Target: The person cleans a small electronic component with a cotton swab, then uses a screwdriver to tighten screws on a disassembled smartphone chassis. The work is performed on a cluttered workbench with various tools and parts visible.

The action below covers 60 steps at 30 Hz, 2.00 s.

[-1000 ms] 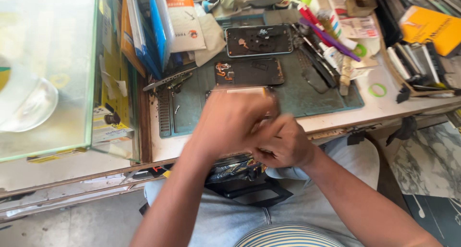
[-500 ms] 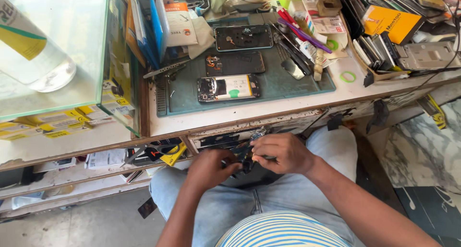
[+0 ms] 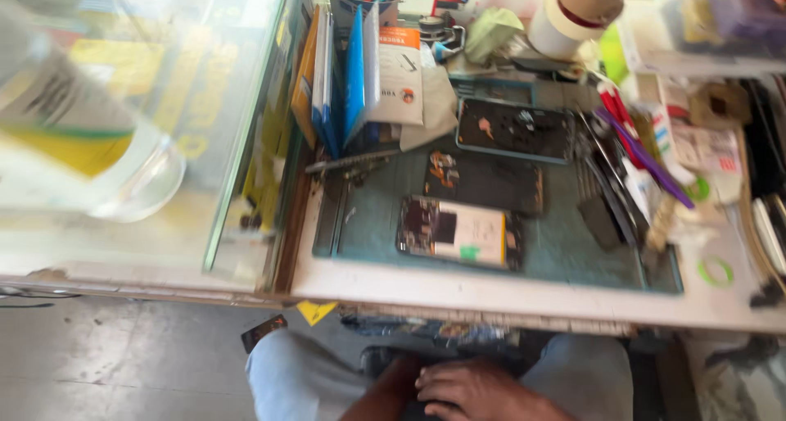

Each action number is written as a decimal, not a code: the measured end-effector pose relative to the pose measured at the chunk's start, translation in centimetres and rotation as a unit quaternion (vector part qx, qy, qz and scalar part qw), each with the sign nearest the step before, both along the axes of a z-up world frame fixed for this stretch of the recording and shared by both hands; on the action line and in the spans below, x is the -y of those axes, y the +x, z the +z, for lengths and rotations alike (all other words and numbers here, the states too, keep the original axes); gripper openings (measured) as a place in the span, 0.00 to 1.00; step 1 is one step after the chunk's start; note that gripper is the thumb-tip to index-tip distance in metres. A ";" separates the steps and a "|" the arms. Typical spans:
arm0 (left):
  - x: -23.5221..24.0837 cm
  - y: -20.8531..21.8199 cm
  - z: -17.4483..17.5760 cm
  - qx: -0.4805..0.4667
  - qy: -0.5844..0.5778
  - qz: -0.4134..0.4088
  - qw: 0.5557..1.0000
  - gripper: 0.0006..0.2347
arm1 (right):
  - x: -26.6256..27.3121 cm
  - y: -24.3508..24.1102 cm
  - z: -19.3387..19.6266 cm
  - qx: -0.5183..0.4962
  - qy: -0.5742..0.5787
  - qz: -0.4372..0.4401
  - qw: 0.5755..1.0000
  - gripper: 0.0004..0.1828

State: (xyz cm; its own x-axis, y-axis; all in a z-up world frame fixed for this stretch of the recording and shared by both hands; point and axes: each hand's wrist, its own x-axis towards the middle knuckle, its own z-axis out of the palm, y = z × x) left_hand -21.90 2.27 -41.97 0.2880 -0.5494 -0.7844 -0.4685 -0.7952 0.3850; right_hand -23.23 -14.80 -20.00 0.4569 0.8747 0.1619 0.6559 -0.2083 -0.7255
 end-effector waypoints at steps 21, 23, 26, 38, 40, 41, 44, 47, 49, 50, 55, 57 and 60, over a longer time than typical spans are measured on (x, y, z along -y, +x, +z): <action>-12.4 -10.6 5.6 0.124 -0.141 0.444 0.876 0.31 | -7.3 5.2 -34.4 -0.204 -0.446 -0.004 0.871 0.16; -16.5 -11.4 6.2 0.185 -0.158 0.524 0.816 0.28 | -9.1 5.2 -35.4 -0.198 -0.437 -0.008 0.877 0.17; -21.7 -13.3 7.5 0.221 -0.172 0.625 0.729 0.26 | -11.6 5.4 -37.0 -0.191 -0.410 -0.040 0.891 0.20; -28.4 -10.8 12.8 0.240 -0.280 0.794 0.483 0.16 | -15.4 8.6 -44.6 -0.242 -0.528 -0.143 0.801 0.36; -28.7 -10.7 12.8 0.228 -0.305 0.803 0.457 0.16 | -15.5 9.2 -45.7 -0.260 -0.539 -0.167 0.783 0.34; -28.7 -10.7 12.8 0.223 -0.315 0.808 0.446 0.15 | -15.8 9.4 -46.3 -0.269 -0.542 -0.174 0.777 0.33; -28.8 -11.2 12.7 0.213 -0.344 0.812 0.421 0.15 | -16.9 8.9 -48.1 -0.278 -0.545 -0.177 0.771 0.31; -29.2 -11.4 12.4 0.209 -0.368 0.805 0.416 0.14 | -18.5 7.8 -49.5 -0.283 -0.535 -0.175 0.776 0.28; -29.3 -11.3 12.6 0.186 -0.384 0.804 0.415 0.14 | -19.1 7.4 -49.8 -0.280 -0.524 -0.174 0.785 0.26; -29.3 -11.2 12.8 0.164 -0.390 0.807 0.412 0.15 | -19.3 7.1 -49.8 -0.280 -0.518 -0.177 0.789 0.25; -29.4 -10.8 12.7 0.106 -0.363 0.807 0.454 0.16 | -21.1 5.2 -50.7 -0.257 -0.474 -0.172 0.824 0.21; -28.8 -10.7 12.3 0.144 -0.352 0.795 0.472 0.15 | -21.1 4.2 -50.4 -0.239 -0.459 -0.163 0.840 0.19; -27.5 -10.7 11.0 0.172 -0.316 0.779 0.514 0.16 | -20.8 2.8 -48.7 -0.209 -0.426 -0.133 0.870 0.17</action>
State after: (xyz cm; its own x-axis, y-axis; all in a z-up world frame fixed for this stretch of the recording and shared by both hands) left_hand -32.62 29.77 -30.93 0.8257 0.4447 -0.3471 0.4206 -0.0752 0.9041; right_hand -20.46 6.00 -68.71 0.5252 0.4496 -0.7225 0.2182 -0.8918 -0.3963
